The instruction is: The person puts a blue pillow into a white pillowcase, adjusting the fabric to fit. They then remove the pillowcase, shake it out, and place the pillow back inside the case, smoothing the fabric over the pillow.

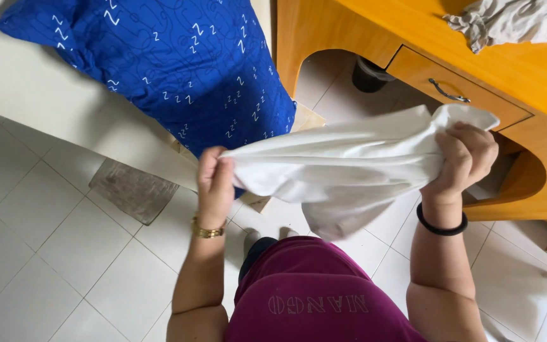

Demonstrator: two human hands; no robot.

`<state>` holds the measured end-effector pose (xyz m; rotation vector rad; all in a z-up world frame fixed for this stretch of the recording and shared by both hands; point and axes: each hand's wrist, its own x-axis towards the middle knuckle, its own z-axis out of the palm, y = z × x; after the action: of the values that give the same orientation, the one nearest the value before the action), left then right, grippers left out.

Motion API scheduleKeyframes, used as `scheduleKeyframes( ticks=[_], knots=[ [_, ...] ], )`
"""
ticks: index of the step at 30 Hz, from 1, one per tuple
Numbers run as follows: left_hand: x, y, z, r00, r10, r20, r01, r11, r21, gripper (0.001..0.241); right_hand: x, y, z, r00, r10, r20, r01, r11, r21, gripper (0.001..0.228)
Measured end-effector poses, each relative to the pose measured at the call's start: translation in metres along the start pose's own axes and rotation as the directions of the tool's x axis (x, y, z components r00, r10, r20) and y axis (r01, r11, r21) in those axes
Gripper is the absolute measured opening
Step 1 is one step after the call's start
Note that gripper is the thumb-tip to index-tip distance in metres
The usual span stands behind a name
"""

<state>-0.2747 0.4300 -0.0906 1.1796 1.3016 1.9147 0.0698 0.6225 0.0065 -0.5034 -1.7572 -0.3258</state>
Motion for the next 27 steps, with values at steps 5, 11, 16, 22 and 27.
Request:
scheduleKeyframes(
  ticks=[5,11,16,22,27],
  knots=[
    [0.018,0.039,0.002,0.991,-0.005,-0.133,0.030,0.981,0.192,0.018,-0.022,-0.003,0.006,0.996,0.005,0.094,0.008,0.991,-0.136,0.028],
    [-0.016,0.035,0.082,0.865,0.481,0.146,-0.429,0.555,0.713,0.036,-0.026,-0.049,0.023,0.975,0.148,0.164,-0.148,0.989,-0.012,0.023],
    [-0.036,0.064,0.146,0.880,0.229,0.416,-0.376,0.871,0.317,0.083,0.003,-0.120,0.027,0.978,0.027,0.208,-0.050,0.993,0.106,0.033],
    [-0.040,0.004,0.115,0.954,0.260,0.150,-0.300,0.815,0.496,0.033,-0.017,-0.093,0.014,0.989,0.054,0.135,-0.065,0.995,0.078,0.049],
    [-0.028,0.052,0.104,0.871,0.406,0.277,-0.486,0.796,0.360,0.034,-0.020,-0.085,-0.002,0.876,0.219,0.430,-0.293,0.949,0.114,0.041]
  ],
)
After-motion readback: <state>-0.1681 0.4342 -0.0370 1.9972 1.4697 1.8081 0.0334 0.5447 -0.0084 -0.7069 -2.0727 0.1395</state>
